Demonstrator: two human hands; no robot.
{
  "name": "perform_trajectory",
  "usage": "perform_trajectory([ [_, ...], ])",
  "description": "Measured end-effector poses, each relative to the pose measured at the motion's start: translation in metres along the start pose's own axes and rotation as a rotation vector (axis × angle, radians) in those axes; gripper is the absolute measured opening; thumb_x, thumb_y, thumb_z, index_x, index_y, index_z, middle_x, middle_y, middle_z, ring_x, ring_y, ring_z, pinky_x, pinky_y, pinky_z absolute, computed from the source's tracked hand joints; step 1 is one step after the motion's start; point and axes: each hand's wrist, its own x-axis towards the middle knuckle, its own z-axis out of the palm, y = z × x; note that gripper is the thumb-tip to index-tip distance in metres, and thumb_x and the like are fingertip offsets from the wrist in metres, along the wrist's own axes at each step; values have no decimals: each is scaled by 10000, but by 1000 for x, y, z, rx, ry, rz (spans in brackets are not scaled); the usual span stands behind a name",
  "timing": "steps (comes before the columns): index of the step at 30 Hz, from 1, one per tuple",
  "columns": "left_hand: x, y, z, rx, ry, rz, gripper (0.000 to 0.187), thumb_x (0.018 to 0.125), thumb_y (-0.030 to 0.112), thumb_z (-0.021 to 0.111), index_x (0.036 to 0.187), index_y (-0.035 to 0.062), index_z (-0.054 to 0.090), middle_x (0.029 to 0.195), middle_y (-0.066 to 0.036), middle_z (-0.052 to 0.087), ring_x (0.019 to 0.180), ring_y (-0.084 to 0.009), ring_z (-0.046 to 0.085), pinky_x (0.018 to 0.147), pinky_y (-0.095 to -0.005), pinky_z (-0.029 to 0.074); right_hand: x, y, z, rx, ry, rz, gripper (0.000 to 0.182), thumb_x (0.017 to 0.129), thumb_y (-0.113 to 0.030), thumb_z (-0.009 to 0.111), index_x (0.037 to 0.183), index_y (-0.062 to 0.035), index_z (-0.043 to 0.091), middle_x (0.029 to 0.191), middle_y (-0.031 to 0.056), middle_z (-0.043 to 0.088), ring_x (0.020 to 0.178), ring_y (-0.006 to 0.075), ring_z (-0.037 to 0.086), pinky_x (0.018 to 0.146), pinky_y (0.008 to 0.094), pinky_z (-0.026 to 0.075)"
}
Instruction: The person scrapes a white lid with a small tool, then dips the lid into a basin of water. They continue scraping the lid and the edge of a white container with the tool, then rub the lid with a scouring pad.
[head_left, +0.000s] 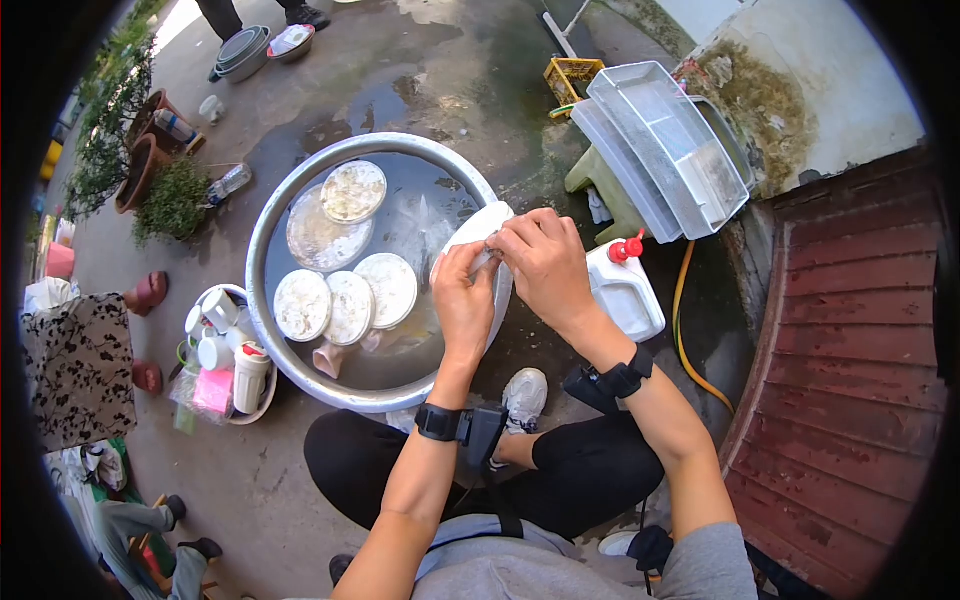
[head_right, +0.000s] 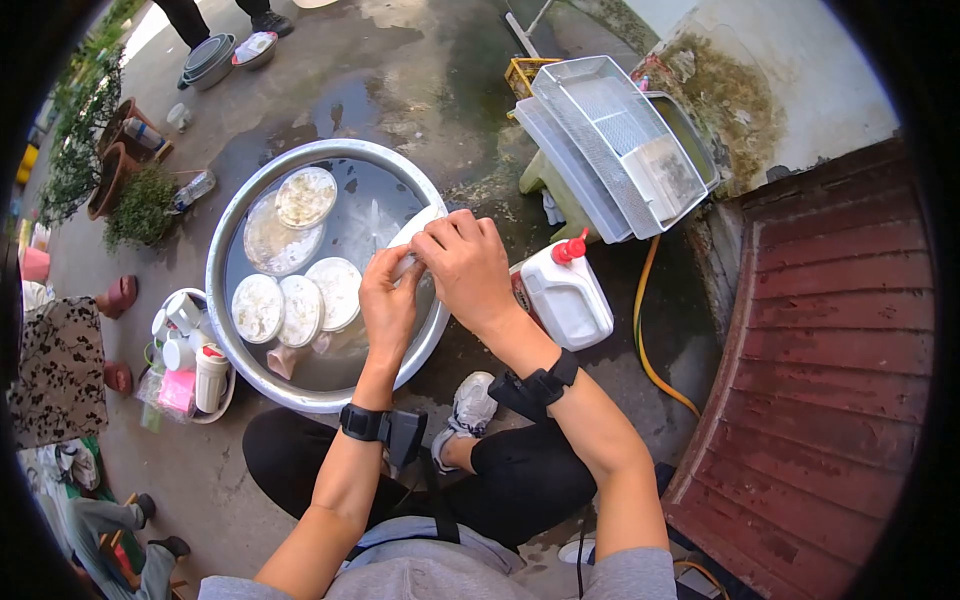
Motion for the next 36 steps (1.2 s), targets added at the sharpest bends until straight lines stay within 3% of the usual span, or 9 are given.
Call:
perform_trajectory([
  [2, -2, -2, 1, 94, 0, 81, 228, 829, 43, 762, 1041, -18, 706, 962, -135, 693, 914, -297, 647, 843, -362, 494, 0, 13, 1, -35, 43, 100, 112, 820, -113, 678, 929, -136, 675, 939, -7, 665, 976, 212, 591, 800, 374, 438],
  [6, -5, 11, 4, 110, -23, 149, 226, 823, 42, 763, 1034, -18, 707, 978, -137, 703, 916, -308, 650, 847, -369, 494, -5, 28, -4, -99, 55, 158, 93, 831, -123, 684, 923, -130, 679, 940, -5, 669, 971, 223, 591, 801, 381, 437],
  [10, -6, 1, 5, 105, -8, 117, 245, 804, 28, 761, 1039, -17, 709, 997, -134, 709, 922, -306, 657, 860, -371, 497, -5, 6, -7, -83, -5, 22, 123, 809, -127, 668, 931, -146, 675, 953, -9, 658, 984, 210, 587, 813, 368, 440],
  [11, -4, -3, 4, 73, -5, 95, 244, 806, 24, 757, 1041, -15, 709, 1000, -130, 710, 927, -301, 659, 866, -369, 497, -5, -3, -8, -24, -35, 15, 122, 815, -116, 729, 932, -132, 698, 983, -19, 678, 1016, 218, 587, 824, 378, 428],
  [14, -1, -4, -2, 55, -1, 80, 234, 822, 16, 741, 1052, -10, 710, 1008, -124, 709, 942, -283, 664, 857, -352, 498, -1, -8, -3, 3, -13, 5, 129, 802, -114, 733, 925, -136, 699, 977, -20, 677, 1016, 216, 588, 822, 376, 428],
  [17, -2, 5, -4, 72, -9, 37, 211, 839, 48, 742, 1045, 9, 715, 1010, -111, 713, 964, -283, 665, 954, -387, 481, 0, 12, 0, -27, 17, 97, 116, 817, -121, 718, 928, -141, 694, 961, -28, 676, 1000, 213, 589, 816, 373, 434],
  [22, -6, 19, 1, 147, -50, 141, 163, 872, 115, 736, 1021, 50, 729, 1018, -62, 725, 996, -270, 668, 1158, -485, 321, -6, 30, -14, -98, 41, 196, 115, 832, -115, 719, 940, -141, 687, 946, -27, 676, 987, 214, 591, 803, 385, 436],
  [27, -1, 16, -3, 173, -38, 173, 161, 874, 92, 723, 1033, 68, 728, 1014, -53, 723, 1004, -259, 665, 1138, -461, 336, 0, 11, -19, -79, 12, 31, 115, 823, -85, 683, 925, -135, 670, 954, -24, 671, 993, 206, 591, 812, 371, 440],
  [36, -5, 24, -1, 277, -91, 310, 163, 868, 64, 720, 1028, 90, 731, 1027, -21, 735, 1010, -231, 657, 1124, -447, 351, -10, 41, -20, -179, 29, 170, 144, 833, -95, 720, 967, -133, 684, 984, -30, 679, 998, 217, 599, 817, 379, 444],
])
